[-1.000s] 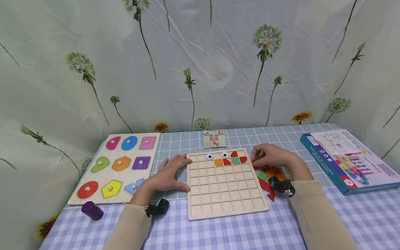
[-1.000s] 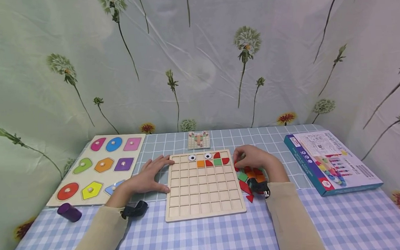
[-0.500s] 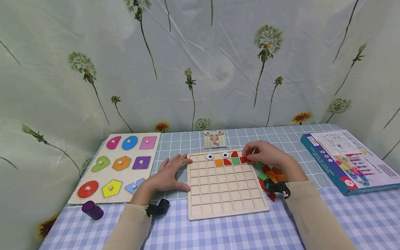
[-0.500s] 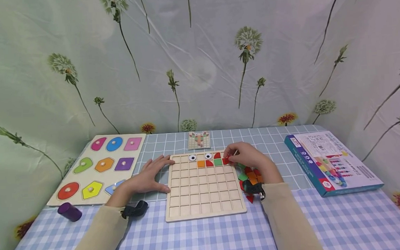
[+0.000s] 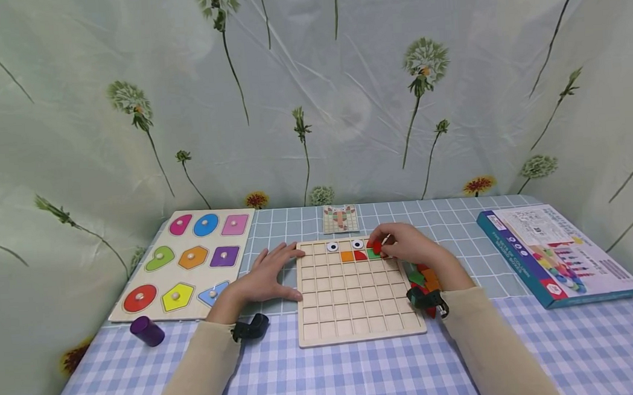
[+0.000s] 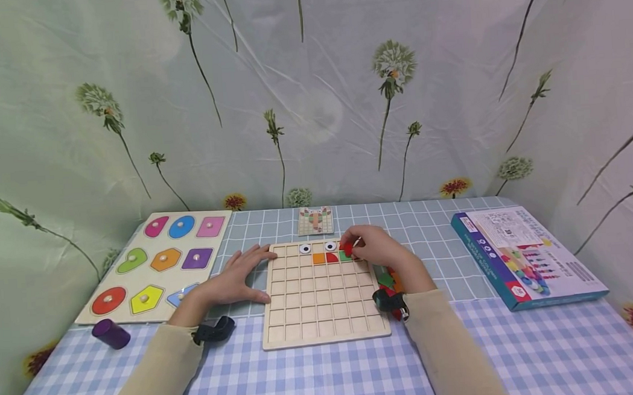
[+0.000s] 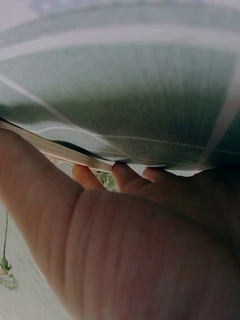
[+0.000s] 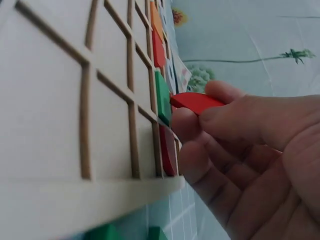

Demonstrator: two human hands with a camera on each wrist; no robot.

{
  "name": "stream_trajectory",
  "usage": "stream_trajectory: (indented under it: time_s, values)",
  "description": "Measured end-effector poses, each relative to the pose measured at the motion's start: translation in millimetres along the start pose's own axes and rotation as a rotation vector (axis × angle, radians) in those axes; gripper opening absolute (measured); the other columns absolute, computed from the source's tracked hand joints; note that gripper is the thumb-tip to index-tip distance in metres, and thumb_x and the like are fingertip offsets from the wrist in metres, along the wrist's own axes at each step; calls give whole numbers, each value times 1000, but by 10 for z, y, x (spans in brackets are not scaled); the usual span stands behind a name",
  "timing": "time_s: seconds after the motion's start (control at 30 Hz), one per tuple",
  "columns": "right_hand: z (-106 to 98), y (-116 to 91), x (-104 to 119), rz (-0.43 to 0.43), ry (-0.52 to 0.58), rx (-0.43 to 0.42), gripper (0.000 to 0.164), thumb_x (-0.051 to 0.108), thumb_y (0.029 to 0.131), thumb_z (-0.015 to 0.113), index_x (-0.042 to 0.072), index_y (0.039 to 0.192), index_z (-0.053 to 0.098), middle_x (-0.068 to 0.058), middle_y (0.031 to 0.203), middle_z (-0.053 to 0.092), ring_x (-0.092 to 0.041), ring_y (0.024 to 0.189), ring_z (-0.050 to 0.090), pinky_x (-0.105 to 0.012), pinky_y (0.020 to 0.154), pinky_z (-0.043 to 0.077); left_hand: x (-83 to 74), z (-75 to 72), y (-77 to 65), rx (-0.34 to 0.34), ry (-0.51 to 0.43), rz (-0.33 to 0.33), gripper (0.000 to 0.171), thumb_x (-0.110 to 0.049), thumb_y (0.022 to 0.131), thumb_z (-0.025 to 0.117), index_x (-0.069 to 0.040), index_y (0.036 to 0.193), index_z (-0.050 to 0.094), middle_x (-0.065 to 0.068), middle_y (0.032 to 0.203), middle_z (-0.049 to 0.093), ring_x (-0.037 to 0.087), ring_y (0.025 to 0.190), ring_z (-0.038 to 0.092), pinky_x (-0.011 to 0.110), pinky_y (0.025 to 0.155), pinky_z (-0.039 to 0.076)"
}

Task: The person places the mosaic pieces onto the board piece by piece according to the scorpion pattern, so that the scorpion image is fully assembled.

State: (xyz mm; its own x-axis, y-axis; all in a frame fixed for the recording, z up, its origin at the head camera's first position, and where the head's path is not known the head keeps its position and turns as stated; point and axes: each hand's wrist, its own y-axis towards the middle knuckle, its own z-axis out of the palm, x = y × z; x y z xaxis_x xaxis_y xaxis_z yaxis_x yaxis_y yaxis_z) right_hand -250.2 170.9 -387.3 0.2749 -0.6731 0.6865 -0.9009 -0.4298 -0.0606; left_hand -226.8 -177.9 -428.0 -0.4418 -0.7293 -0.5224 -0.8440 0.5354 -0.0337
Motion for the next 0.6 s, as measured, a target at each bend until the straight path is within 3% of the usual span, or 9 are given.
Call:
stream_trajectory:
  time_s: [0.37,0.6]
  values:
    - [123,36,115,-29,-35,-33,24,-1,93,58,7,114,67,-12,112,69,-23,95,65,-34,81,58,-10,-7,-3,1,-5,-1,92,-51,73,85,-21,149,43,10,167,24,36,157,10,65,123,1]
    - [223,75,143,-76,-70,-40,22,1,91,63,9,111,67,-6,102,69,-18,90,62,-34,83,55,-12,-5,-3,3,2,-5,92,-51,73,85,-21,149,43,9,167,24,36,157,10,65,123,1]
